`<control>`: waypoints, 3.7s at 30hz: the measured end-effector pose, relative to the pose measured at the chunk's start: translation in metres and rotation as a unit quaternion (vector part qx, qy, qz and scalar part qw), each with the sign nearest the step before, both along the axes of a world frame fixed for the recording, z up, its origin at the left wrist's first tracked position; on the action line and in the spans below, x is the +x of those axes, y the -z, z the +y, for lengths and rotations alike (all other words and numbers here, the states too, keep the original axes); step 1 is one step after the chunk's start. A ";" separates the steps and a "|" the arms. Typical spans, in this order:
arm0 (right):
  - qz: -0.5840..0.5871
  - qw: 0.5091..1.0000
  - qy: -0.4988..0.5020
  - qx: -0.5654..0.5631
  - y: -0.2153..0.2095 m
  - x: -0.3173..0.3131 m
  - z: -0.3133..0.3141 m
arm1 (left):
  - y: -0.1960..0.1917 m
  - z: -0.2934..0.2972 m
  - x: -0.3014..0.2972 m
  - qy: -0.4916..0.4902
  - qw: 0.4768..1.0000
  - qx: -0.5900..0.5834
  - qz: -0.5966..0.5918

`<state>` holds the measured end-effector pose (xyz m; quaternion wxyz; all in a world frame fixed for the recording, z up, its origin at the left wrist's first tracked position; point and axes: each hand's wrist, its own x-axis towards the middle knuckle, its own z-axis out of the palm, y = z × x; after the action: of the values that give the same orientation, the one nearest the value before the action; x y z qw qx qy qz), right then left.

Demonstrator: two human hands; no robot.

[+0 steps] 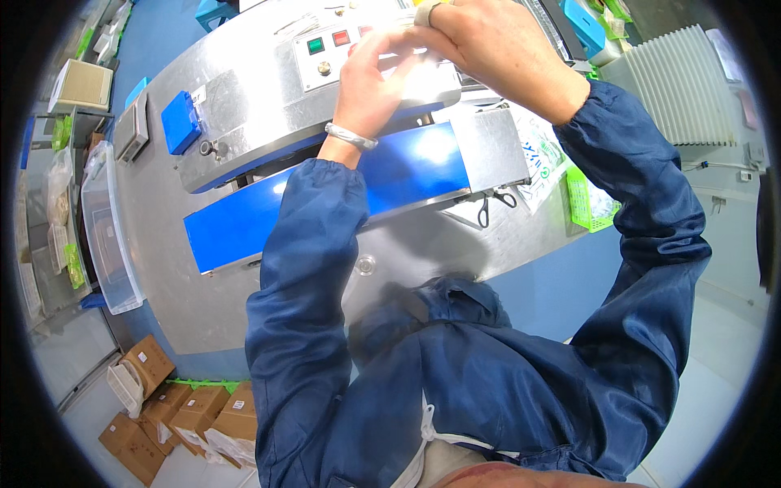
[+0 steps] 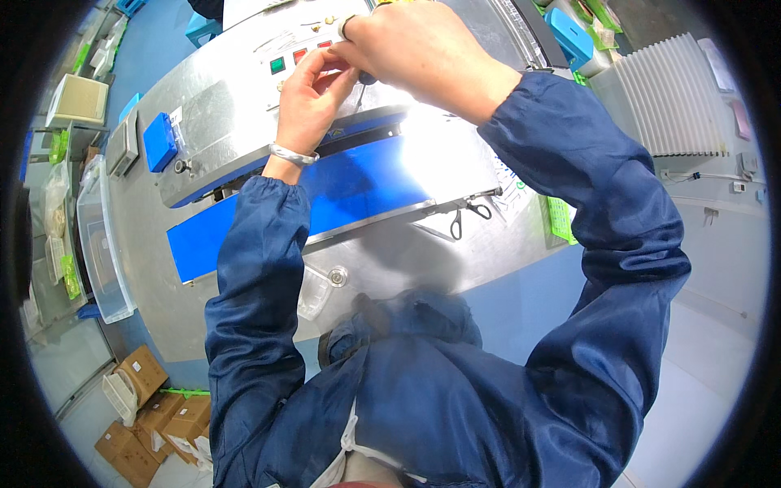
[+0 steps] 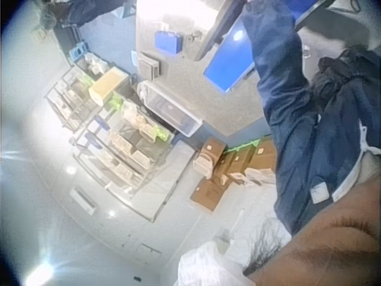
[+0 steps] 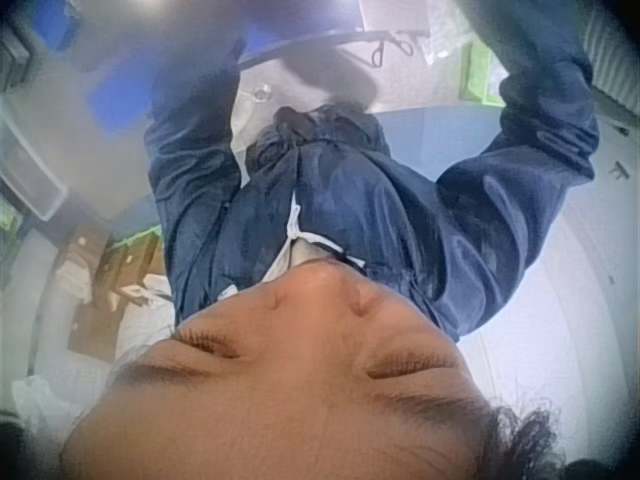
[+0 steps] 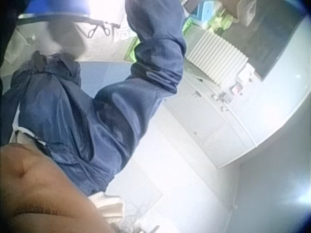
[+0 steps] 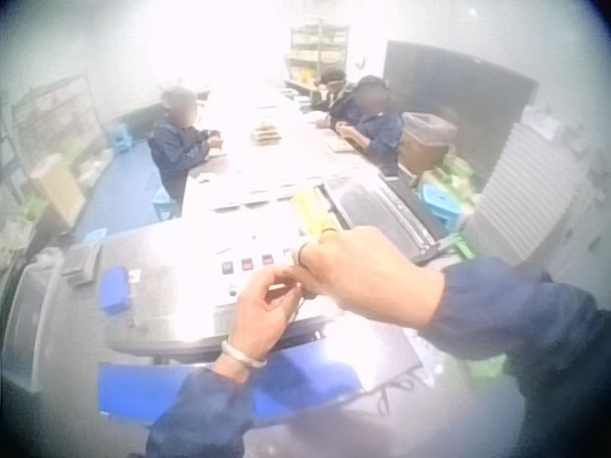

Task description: The person uses a screwdriver to tighten and loosen screws on a stainless steel machine with a blue conveyor belt. They repeatedly adjust the same screw locations and test the belt movement by hand. The person also moves around the machine to access different sides.

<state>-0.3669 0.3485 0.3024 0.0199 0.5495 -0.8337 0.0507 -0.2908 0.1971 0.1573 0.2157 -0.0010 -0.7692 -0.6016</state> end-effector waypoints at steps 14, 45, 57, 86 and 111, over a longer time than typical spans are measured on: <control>-0.072 0.984 -0.155 -0.049 0.000 -0.009 0.000 | -0.007 -0.011 0.002 0.072 0.996 -0.022 -0.045; 0.003 0.995 -0.068 -0.072 -0.013 -0.003 -0.002 | 0.015 -0.005 0.000 0.020 0.995 0.101 -0.003; 0.034 0.975 -0.096 -0.196 -0.004 0.003 0.000 | 0.000 -0.014 0.005 0.031 0.998 -0.018 -0.055; 0.037 0.981 -0.135 -0.136 -0.008 -0.001 0.003 | 0.019 -0.024 -0.010 -0.003 0.991 -0.122 -0.062; -0.028 0.969 -0.219 -0.111 -0.003 -0.003 -0.004 | 0.007 -0.015 -0.009 0.018 0.940 -0.337 -0.052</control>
<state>-0.3703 0.3440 0.3057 0.0457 0.7112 -0.6826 0.1616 -0.2996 0.1818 0.1507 0.1517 -0.0561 -0.9367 -0.3104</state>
